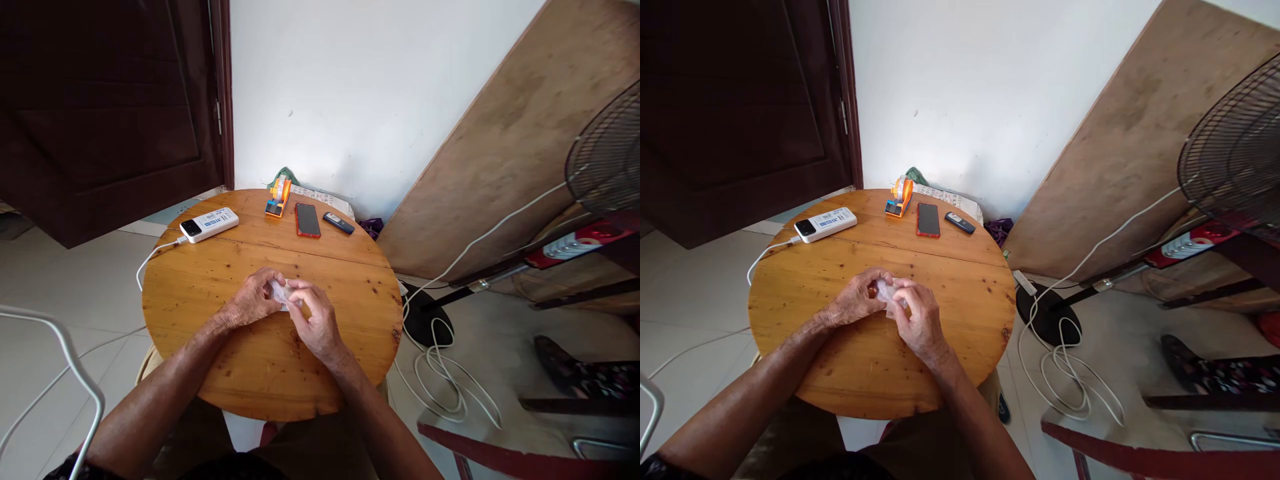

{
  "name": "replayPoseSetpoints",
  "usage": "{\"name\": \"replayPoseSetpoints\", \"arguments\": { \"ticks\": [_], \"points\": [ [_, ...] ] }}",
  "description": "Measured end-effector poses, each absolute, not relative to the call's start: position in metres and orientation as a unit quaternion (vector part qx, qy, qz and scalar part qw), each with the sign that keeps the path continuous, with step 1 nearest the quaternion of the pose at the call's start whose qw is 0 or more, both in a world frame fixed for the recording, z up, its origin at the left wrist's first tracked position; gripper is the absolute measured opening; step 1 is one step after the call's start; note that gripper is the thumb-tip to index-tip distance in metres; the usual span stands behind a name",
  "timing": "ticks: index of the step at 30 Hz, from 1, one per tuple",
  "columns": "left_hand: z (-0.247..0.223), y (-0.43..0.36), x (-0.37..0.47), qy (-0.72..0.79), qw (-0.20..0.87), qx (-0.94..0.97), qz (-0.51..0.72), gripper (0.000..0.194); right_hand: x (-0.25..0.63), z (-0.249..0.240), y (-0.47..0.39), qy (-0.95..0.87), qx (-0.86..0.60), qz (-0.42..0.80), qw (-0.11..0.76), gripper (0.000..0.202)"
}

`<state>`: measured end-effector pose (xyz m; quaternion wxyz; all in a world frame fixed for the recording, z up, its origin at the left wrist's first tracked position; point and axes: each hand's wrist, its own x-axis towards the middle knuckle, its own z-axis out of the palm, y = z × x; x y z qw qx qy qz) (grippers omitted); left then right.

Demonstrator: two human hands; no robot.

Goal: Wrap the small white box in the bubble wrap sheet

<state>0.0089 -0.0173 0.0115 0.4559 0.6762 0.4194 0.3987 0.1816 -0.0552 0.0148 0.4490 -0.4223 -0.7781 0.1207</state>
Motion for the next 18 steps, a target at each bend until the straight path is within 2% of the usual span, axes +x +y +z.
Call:
{"name": "replayPoseSetpoints", "arguments": {
  "ticks": [2,4,7,10,13,18],
  "points": [
    [0.013,-0.016,0.008,0.436,0.486,0.644,0.398,0.029,0.183,0.026,-0.050,-0.756,-0.438,0.195,0.446,0.008],
    [0.014,-0.015,0.007,0.443,0.525,0.612,0.393,0.032,0.186,0.040,-0.044,-0.745,-0.454,0.273,0.406,0.006],
    [0.015,-0.012,0.005,0.444,0.580,0.569,0.378,0.044,0.190,0.056,-0.037,-0.747,-0.449,0.362,0.332,0.024],
    [0.015,-0.009,0.003,0.462,0.592,0.560,0.350,0.044,0.190,0.056,-0.033,-0.752,-0.440,0.383,0.308,0.048],
    [0.015,-0.009,0.003,0.485,0.575,0.570,0.331,0.042,0.187,0.043,-0.030,-0.739,-0.445,0.385,0.328,0.056],
    [0.022,-0.016,-0.001,0.505,0.438,0.658,0.348,0.045,0.188,0.026,-0.025,-0.681,-0.465,0.425,0.374,0.074]
  ]
}}
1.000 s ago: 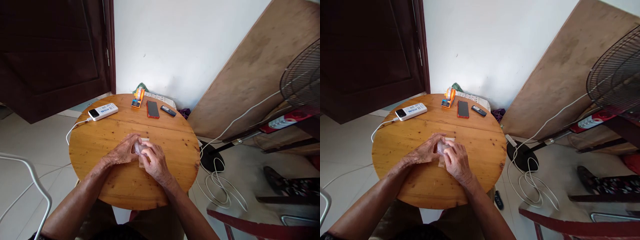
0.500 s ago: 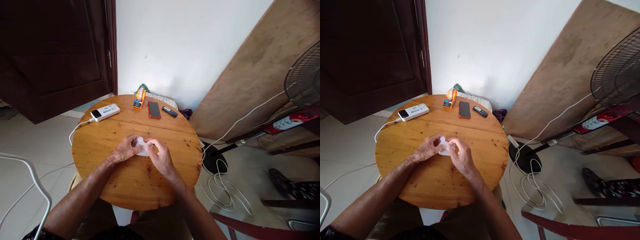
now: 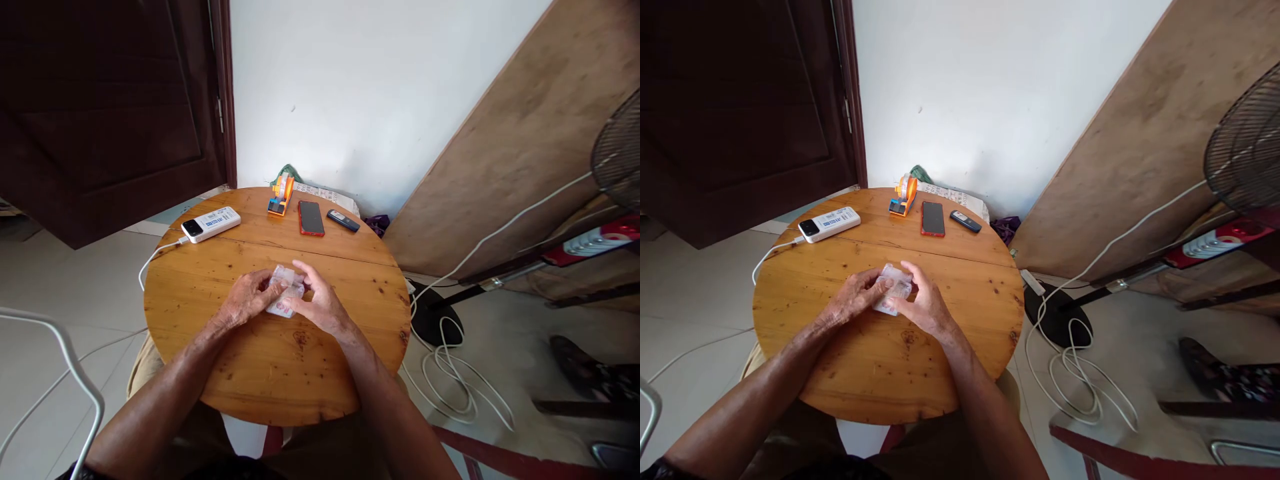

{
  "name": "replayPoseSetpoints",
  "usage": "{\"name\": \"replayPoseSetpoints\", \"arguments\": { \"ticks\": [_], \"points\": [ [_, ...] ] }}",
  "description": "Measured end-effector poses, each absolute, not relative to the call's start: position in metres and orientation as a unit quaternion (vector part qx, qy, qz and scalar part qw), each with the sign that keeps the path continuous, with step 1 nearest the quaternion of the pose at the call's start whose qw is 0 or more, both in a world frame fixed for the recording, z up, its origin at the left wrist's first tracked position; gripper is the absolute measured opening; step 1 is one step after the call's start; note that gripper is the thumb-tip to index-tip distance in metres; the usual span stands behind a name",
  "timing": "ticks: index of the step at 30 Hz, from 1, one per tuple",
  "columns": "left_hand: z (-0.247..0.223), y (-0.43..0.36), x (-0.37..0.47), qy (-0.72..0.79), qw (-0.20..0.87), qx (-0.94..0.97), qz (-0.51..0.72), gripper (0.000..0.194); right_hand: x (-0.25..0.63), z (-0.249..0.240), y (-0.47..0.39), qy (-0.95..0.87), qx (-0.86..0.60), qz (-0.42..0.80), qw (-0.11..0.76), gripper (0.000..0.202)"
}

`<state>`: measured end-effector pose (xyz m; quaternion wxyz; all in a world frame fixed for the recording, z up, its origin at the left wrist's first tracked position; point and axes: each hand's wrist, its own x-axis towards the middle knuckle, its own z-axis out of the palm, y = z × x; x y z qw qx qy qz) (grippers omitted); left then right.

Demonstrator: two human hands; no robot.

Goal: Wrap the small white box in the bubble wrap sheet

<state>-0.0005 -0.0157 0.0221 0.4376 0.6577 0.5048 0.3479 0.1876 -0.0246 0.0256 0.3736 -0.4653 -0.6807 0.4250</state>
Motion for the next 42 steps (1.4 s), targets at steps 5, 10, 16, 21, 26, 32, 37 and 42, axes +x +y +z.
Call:
{"name": "replayPoseSetpoints", "arguments": {
  "ticks": [5,10,16,21,26,32,37,42],
  "points": [
    [0.023,-0.014,-0.007,0.439,0.558,0.627,0.321,0.053,0.195,0.019,-0.018,-0.581,-0.467,0.552,0.373,0.079],
    [0.015,-0.011,-0.004,0.369,0.667,0.550,0.341,0.080,0.191,0.011,-0.018,-0.550,-0.501,0.553,0.374,0.072],
    [0.009,-0.011,0.001,0.395,0.658,0.520,0.376,0.094,0.188,0.002,-0.020,-0.578,-0.521,0.486,0.398,0.068],
    [0.006,-0.011,0.002,0.394,0.650,0.528,0.378,0.090,0.189,-0.004,-0.019,-0.586,-0.518,0.472,0.407,0.065],
    [0.007,-0.011,0.004,0.398,0.647,0.524,0.384,0.089,0.189,-0.004,-0.020,-0.600,-0.515,0.451,0.414,0.061],
    [0.010,-0.012,0.005,0.394,0.650,0.529,0.377,0.095,0.192,0.007,-0.010,-0.603,-0.499,0.444,0.436,0.043],
    [0.009,-0.012,0.005,0.401,0.631,0.544,0.382,0.092,0.184,0.013,0.009,-0.581,-0.491,0.483,0.435,0.043],
    [0.009,-0.012,0.006,0.393,0.646,0.529,0.385,0.091,0.175,0.012,0.018,-0.523,-0.484,0.494,0.497,0.040]
  ]
}}
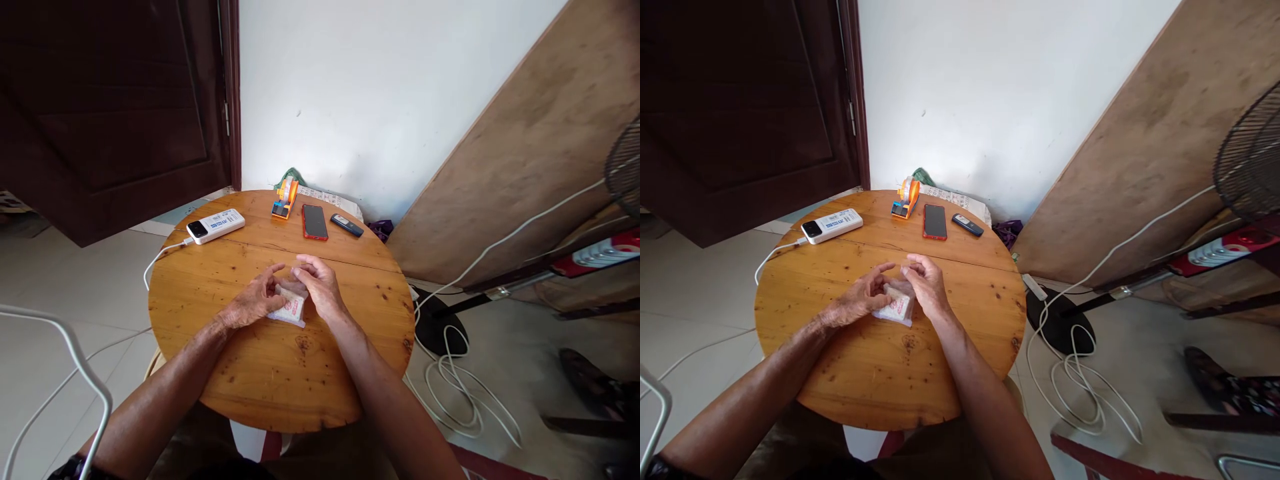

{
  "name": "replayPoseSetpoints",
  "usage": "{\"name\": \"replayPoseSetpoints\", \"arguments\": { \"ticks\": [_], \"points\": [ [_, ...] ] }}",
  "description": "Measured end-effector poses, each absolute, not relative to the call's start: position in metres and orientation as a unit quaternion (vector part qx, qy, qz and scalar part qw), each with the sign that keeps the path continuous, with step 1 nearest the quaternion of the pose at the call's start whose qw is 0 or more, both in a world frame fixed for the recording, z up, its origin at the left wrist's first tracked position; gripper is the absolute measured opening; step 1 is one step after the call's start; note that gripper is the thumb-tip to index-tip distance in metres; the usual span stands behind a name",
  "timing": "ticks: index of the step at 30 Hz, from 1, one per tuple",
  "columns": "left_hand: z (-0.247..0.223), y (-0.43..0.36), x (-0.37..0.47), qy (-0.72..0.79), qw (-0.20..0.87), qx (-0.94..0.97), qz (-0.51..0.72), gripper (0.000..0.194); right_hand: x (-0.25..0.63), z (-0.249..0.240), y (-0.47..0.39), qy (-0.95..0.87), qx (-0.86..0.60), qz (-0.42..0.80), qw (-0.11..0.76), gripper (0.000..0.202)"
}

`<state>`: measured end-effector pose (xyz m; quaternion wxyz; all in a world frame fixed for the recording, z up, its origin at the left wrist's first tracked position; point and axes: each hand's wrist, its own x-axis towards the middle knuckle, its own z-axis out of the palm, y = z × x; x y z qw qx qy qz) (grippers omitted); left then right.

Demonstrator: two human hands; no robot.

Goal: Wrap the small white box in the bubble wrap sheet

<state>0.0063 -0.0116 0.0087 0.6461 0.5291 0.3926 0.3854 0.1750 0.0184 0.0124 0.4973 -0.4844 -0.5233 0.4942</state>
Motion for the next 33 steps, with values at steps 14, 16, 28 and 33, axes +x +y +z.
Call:
{"name": "replayPoseSetpoints", "arguments": {
  "ticks": [14,16,28,33],
  "points": [
    [0.006,-0.011,0.005,0.393,0.633,0.540,0.392,0.085,0.178,0.015,0.014,-0.522,-0.477,0.489,0.510,0.037],
    [0.007,-0.011,0.005,0.397,0.623,0.546,0.395,0.084,0.179,0.016,0.012,-0.534,-0.475,0.481,0.508,0.036],
    [0.003,-0.007,0.003,0.420,0.587,0.572,0.389,0.071,0.180,0.023,0.000,-0.674,-0.462,0.310,0.487,0.016],
    [0.003,-0.006,0.003,0.422,0.570,0.588,0.389,0.068,0.182,0.023,-0.005,-0.710,-0.452,0.271,0.467,0.018]
  ]
}}
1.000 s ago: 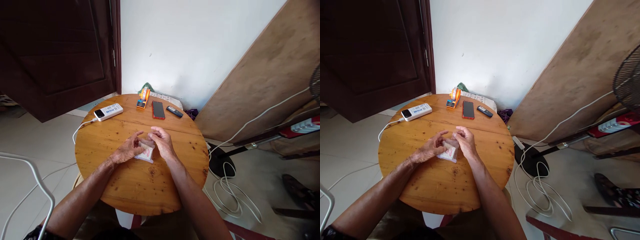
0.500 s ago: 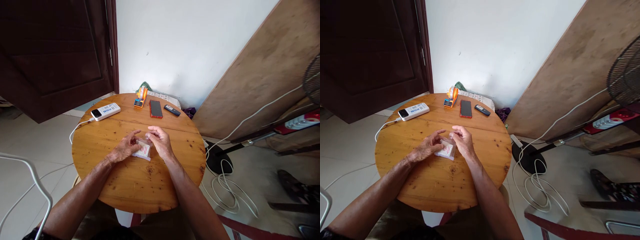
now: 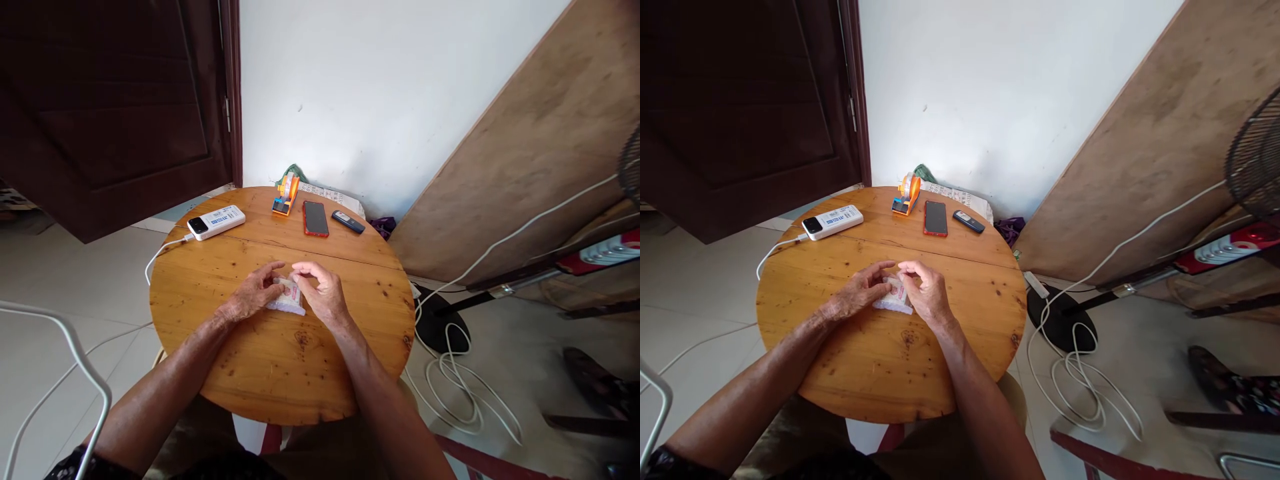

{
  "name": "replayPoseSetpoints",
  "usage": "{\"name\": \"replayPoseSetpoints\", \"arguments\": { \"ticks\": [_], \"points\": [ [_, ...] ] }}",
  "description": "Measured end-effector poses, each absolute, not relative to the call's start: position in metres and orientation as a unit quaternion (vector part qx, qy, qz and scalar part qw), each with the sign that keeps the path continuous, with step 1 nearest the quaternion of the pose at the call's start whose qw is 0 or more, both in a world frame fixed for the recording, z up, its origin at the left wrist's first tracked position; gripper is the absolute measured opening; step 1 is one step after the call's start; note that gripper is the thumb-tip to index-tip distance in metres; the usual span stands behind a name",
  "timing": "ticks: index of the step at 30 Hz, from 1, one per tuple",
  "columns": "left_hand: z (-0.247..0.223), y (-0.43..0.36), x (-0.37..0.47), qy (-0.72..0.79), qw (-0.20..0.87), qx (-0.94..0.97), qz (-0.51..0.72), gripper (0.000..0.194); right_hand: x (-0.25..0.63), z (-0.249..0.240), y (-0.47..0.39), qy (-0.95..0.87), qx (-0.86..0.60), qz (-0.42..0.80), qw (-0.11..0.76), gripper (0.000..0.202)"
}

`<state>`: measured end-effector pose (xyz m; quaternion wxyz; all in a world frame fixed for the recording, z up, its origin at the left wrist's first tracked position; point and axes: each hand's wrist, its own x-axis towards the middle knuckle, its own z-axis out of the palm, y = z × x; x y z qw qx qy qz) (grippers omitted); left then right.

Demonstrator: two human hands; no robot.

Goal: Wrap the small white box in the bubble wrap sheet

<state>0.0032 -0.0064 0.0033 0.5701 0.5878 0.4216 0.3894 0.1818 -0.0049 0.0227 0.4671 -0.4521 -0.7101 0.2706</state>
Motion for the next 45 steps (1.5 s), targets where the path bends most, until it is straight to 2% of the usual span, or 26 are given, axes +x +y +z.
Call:
{"name": "replayPoseSetpoints", "arguments": {
  "ticks": [9,18,27,33,40,42,45],
  "points": [
    [0.002,-0.004,0.005,0.434,0.566,0.584,0.387,0.062,0.182,0.024,-0.008,-0.751,-0.436,0.197,0.455,0.020],
    [-0.002,-0.003,0.003,0.432,0.577,0.565,0.402,0.062,0.189,0.031,-0.010,-0.833,-0.401,0.121,0.362,0.022],
    [0.009,-0.007,0.000,0.439,0.561,0.594,0.375,0.057,0.196,0.039,-0.014,-0.806,-0.421,0.212,0.359,0.030],
    [0.010,-0.006,0.000,0.445,0.555,0.597,0.370,0.054,0.197,0.036,-0.013,-0.802,-0.422,0.229,0.356,0.031],
    [0.004,-0.006,-0.001,0.439,0.581,0.568,0.383,0.055,0.199,0.040,-0.012,-0.731,-0.464,0.292,0.406,0.029],
    [0.001,-0.005,-0.001,0.434,0.590,0.553,0.397,0.055,0.205,0.042,-0.009,-0.725,-0.473,0.319,0.387,0.034],
    [0.000,-0.003,-0.002,0.432,0.589,0.539,0.419,0.056,0.218,0.044,-0.006,-0.754,-0.434,0.385,0.309,0.056]
  ]
}}
